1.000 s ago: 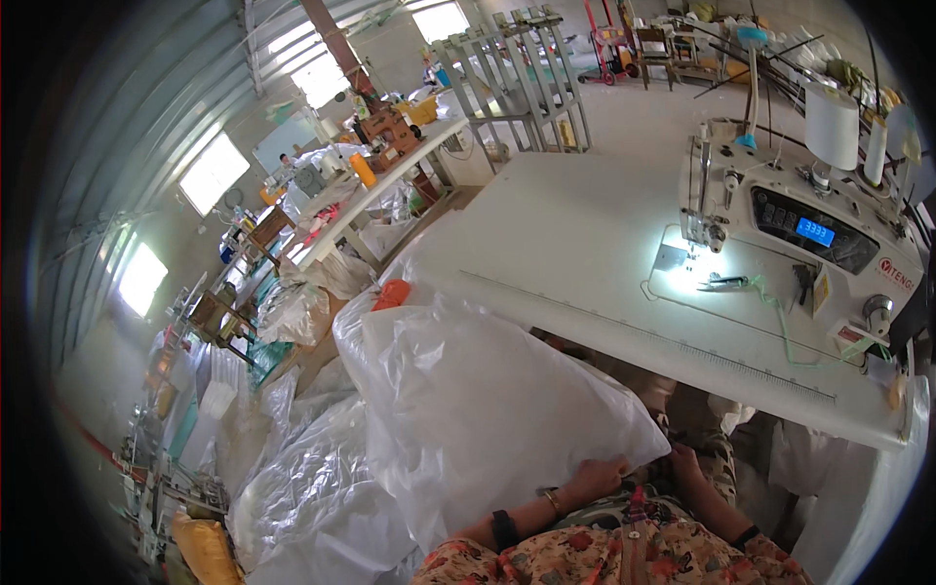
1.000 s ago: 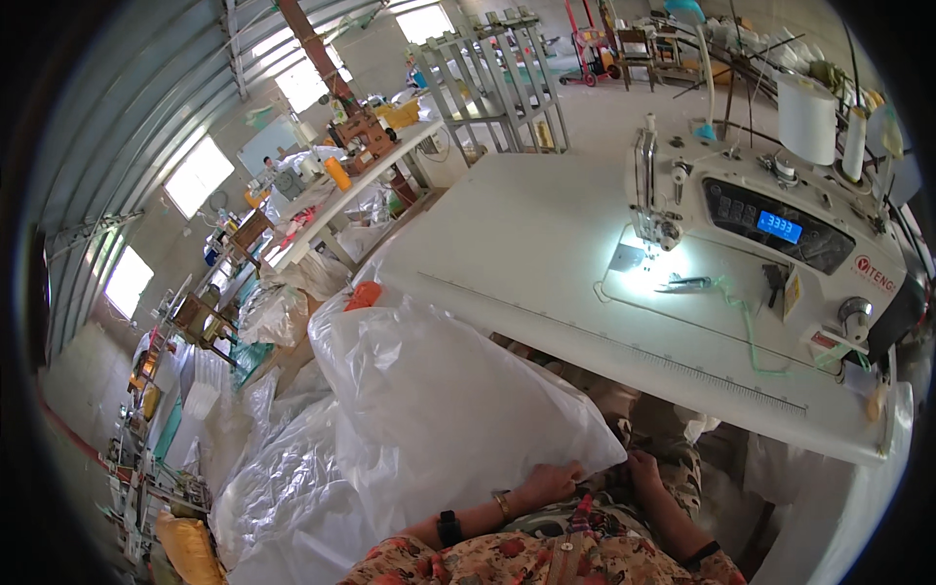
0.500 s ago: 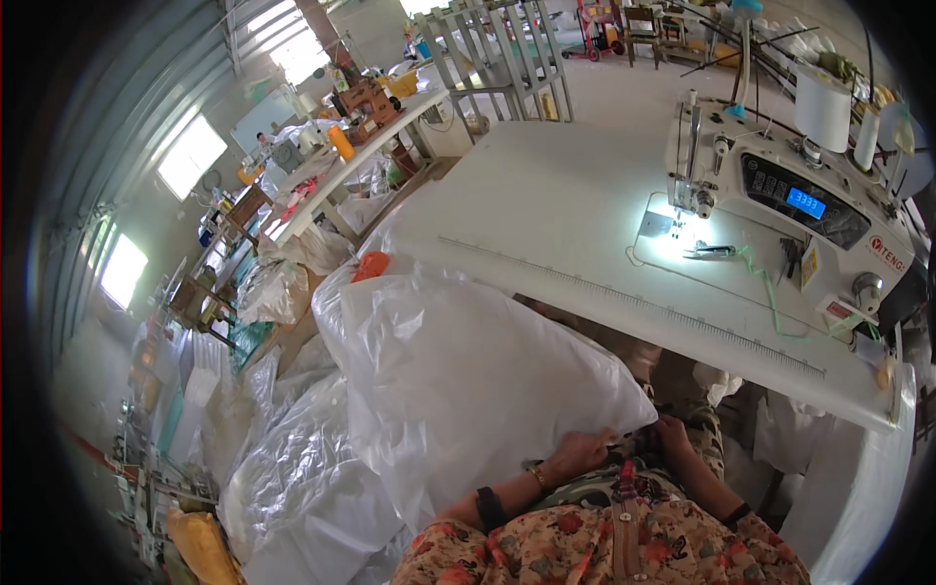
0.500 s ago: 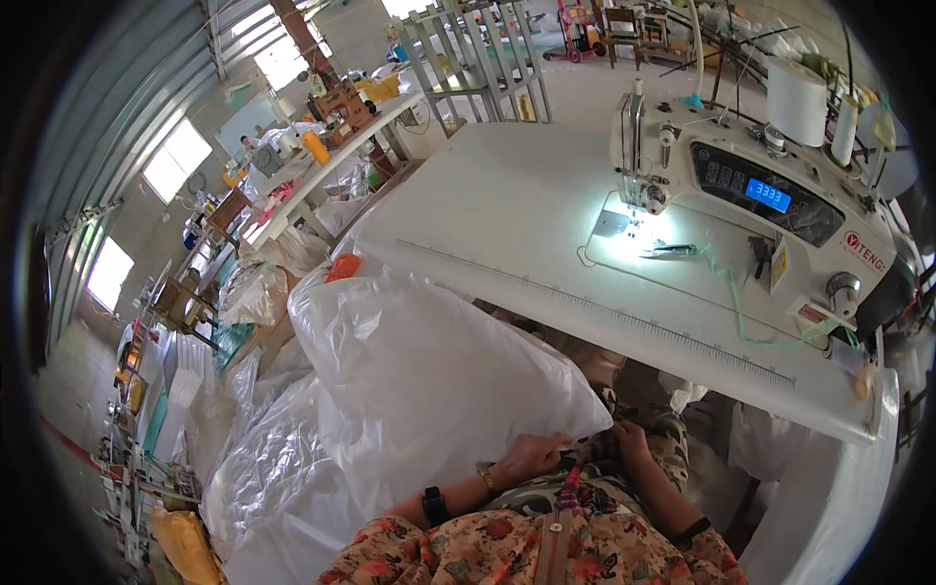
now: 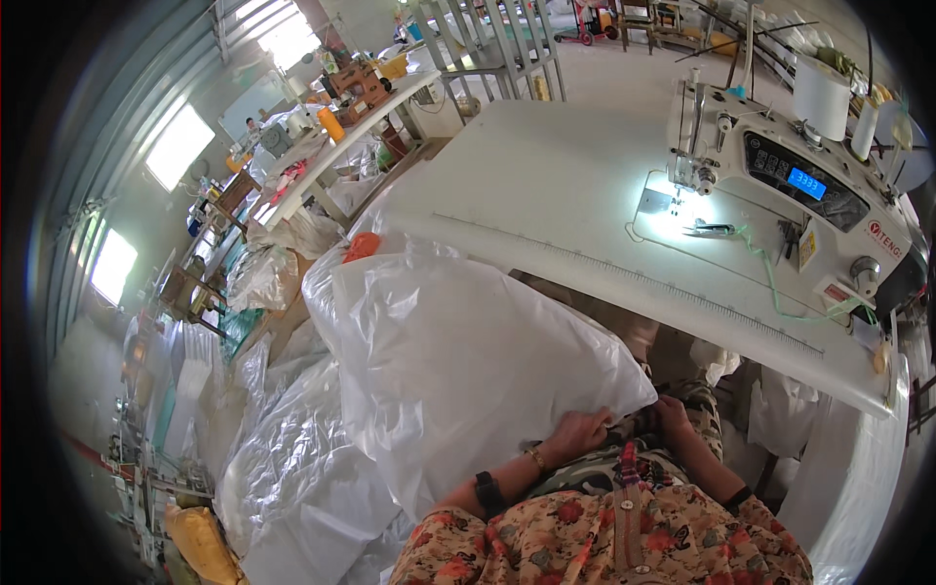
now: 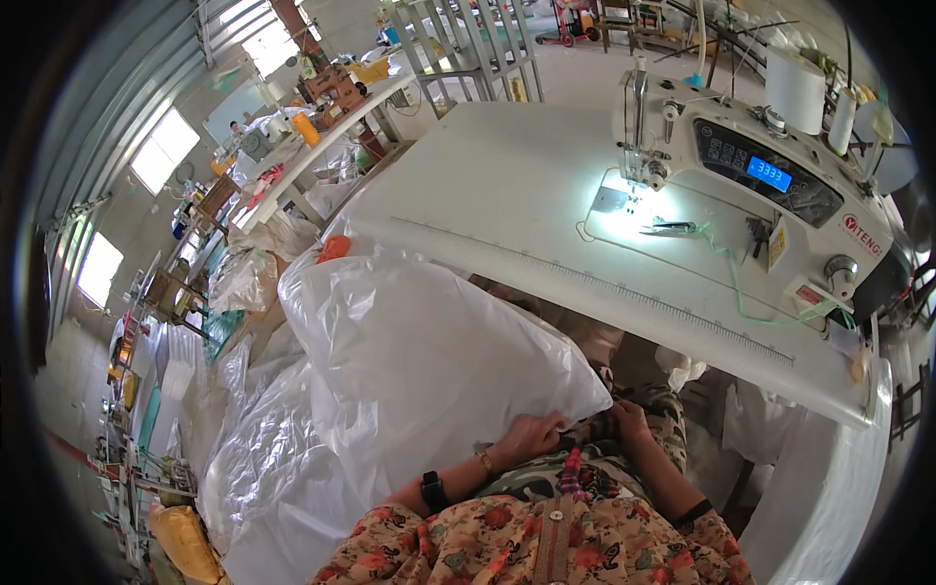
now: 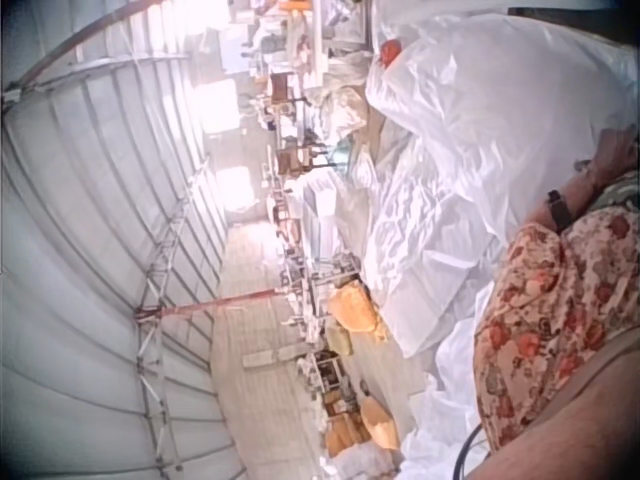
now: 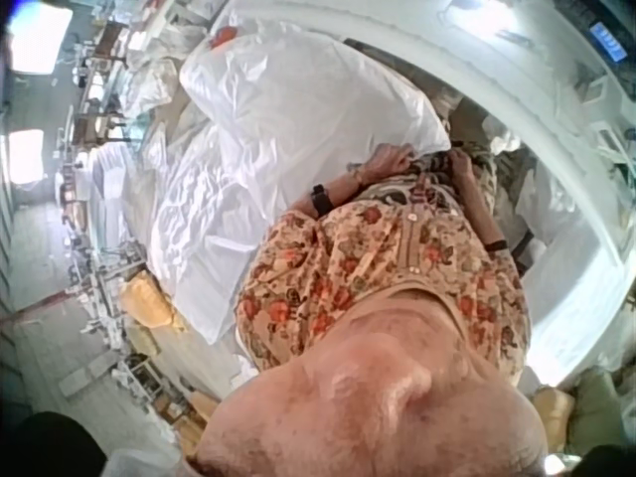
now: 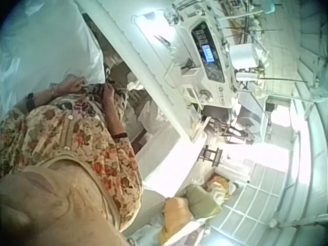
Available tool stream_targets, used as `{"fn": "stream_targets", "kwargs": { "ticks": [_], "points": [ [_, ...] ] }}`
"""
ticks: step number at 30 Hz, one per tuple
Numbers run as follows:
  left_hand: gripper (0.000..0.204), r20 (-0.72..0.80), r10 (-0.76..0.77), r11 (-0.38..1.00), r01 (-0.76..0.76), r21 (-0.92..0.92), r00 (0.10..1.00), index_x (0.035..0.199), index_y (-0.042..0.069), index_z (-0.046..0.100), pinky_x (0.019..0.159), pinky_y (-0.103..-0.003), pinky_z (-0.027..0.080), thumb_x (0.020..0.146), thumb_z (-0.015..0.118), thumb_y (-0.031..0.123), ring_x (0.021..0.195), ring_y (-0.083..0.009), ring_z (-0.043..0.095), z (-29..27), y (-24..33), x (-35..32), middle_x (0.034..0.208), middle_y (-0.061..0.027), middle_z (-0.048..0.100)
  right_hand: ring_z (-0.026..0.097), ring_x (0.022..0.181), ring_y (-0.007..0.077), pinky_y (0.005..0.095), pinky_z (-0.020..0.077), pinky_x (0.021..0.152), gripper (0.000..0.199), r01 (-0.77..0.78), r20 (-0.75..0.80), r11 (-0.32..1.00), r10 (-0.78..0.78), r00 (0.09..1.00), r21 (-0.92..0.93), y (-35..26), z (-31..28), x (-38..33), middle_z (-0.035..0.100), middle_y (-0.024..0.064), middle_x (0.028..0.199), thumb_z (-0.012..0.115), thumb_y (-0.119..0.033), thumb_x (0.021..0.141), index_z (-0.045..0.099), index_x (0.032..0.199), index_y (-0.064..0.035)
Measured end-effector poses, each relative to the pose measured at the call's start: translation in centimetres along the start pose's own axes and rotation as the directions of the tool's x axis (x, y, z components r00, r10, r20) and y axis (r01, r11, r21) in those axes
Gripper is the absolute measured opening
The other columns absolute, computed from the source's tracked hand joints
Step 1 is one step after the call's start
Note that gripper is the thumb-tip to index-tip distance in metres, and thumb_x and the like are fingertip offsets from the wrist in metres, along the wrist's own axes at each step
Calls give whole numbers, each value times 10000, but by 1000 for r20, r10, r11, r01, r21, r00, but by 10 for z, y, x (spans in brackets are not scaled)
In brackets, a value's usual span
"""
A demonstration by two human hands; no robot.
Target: Sewing large white plastic or heavy fabric sheets using an industrial sewing machine.
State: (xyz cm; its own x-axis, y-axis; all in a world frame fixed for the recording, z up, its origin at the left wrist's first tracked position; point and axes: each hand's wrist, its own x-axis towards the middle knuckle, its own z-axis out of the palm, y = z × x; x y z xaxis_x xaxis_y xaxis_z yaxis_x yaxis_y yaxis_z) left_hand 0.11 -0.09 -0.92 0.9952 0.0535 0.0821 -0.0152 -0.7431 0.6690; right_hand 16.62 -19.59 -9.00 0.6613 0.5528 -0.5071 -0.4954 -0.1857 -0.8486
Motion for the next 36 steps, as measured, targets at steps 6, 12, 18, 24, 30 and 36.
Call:
{"fn": "stream_targets", "kwargs": {
  "ticks": [6, 12, 18, 24, 30, 36],
  "points": [
    [175, -50, 19, 1000, -20, -17, 999, 1009, 85, 570, 642, -510, 490, 849, 572, 154, 697, -407, 630, -2, 1, 0, 735, -187, 651, 498, 521, 124, 266, 417, 498, 196, -53, -13, 994, 55, 998, 94, -4, 3, -4, 542, 6, 640, 622, -217, 934, 624, 814, -62],
    [186, 38, -40, 999, 41, -35, 998, 1005, 65, 555, 704, -527, 474, 848, 555, 165, 749, -417, 633, -6, 4, 2, 755, -196, 651, 506, 526, 127, 268, 414, 488, 190, -62, 0, 993, 62, 998, 100, 2, -2, 3, 546, 13, 648, 623, -212, 937, 618, 819, -62],
    [181, 13, -50, 998, 51, -41, 999, 1000, 71, 568, 702, -527, 477, 844, 557, 163, 742, -422, 630, -3, 4, -1, 757, -207, 648, 512, 529, 134, 271, 413, 486, 192, -51, 11, 996, 51, 999, 79, 5, -1, 4, 542, 17, 645, 617, -209, 933, 614, 813, -58],
    [173, 7, -45, 998, 45, -37, 999, 994, 83, 589, 693, -529, 479, 838, 563, 153, 737, -422, 629, -3, 3, 0, 751, -203, 648, 504, 528, 132, 272, 413, 494, 195, -67, 19, 995, 65, 998, 74, 3, -2, 4, 544, 15, 657, 608, -210, 935, 614, 817, -55],
    [173, 9, -43, 998, 44, -50, 999, 995, 80, 589, 698, -530, 479, 838, 553, 141, 737, -420, 630, -7, 7, 1, 746, -204, 646, 493, 524, 127, 266, 408, 498, 204, -76, 29, 986, 73, 997, 148, 9, -3, 8, 540, 10, 646, 615, -220, 944, 620, 831, -50],
    [185, 39, -51, 998, 52, -20, 998, 1010, 79, 583, 712, -530, 478, 840, 549, 141, 750, -416, 633, -5, 7, 2, 756, -207, 648, 492, 513, 123, 265, 404, 489, 202, -41, 39, 989, 35, 999, 141, 13, -5, 8, 539, 10, 636, 616, -220, 943, 625, 839, -47]
  ]
}}
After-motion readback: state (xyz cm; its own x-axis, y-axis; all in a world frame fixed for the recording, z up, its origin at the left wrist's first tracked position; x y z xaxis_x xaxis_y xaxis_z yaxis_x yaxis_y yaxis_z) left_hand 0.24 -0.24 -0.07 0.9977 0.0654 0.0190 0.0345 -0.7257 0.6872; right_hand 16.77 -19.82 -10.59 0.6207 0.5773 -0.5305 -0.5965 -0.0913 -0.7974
